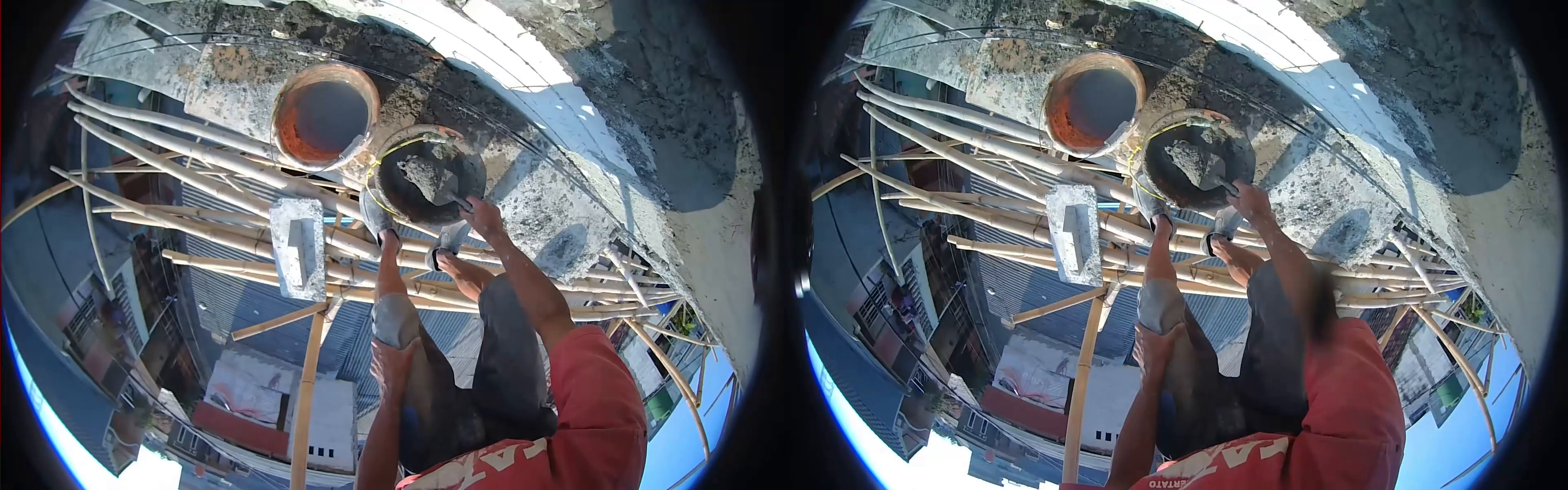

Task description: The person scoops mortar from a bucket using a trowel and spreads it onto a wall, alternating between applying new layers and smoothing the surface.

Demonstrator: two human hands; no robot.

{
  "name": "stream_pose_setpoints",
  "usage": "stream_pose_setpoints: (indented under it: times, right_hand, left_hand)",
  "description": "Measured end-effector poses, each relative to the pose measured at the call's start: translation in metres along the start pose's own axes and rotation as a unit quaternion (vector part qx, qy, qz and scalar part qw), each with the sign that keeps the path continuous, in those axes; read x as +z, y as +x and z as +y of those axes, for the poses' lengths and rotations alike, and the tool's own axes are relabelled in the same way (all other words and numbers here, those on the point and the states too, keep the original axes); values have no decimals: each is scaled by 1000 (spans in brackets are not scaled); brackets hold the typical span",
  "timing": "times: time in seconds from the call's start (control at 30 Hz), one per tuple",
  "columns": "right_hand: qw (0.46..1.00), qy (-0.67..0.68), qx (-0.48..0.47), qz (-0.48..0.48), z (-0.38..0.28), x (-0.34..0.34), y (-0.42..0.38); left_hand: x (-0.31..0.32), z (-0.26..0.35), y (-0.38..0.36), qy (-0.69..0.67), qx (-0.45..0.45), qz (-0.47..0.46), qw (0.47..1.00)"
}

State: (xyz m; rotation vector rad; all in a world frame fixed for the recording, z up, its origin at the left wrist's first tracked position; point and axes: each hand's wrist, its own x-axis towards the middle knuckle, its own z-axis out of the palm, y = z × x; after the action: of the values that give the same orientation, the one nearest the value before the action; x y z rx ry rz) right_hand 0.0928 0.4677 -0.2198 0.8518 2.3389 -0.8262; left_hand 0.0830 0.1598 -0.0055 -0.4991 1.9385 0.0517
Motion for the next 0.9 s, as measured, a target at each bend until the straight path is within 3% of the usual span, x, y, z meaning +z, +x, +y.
stream_pose_setpoints:
  times: [0.1,0.2,0.23,0.27,0.3,0.37,0.47,0.5,0.53,0.57,0.63,0.7,0.8,0.83,0.87,0.9]
  right_hand:
    - [997,62,-32,24,-28,-87,-60]
    - [992,38,-93,78,-73,-201,-134]
    - [999,18,-42,5,-96,-251,-162]
    - [998,24,-54,36,-119,-292,-192]
    - [994,43,-94,47,-150,-345,-225]
    - [978,50,-171,109,-193,-424,-283]
    - [960,44,-255,108,-243,-530,-348]
    - [930,87,-335,122,-258,-559,-364]
    - [935,148,-312,84,-279,-588,-383]
    - [898,258,-355,33,-288,-606,-388]
    - [824,349,-445,-43,-296,-639,-377]
    - [792,389,-466,-64,-295,-666,-359]
    - [819,428,-351,151,-260,-696,-340]
    - [810,451,-310,212,-237,-697,-346]
    - [768,492,-336,234,-203,-689,-362]
    - [728,508,-359,289,-175,-671,-382]
  left_hand:
    - [-9,5,-1,-10,37,20,999]
    - [-22,12,14,4,65,-44,997]
    - [-22,9,26,6,82,-66,994]
    - [-20,6,43,-13,88,-93,992]
    - [-11,-1,68,-51,141,-88,985]
    - [-57,24,19,38,213,-61,974]
    - [-53,29,78,40,270,41,961]
    - [-62,33,97,18,328,18,944]
    - [-70,33,102,-3,381,-8,924]
    - [-95,34,52,-62,405,70,910]
    - [-109,38,68,-99,368,62,922]
    - [-134,42,47,-161,357,51,919]
    - [-136,28,43,-261,316,38,911]
    - [-130,14,57,-207,361,60,907]
    - [-126,2,79,-154,409,81,896]
    - [-107,-18,123,-134,528,162,823]
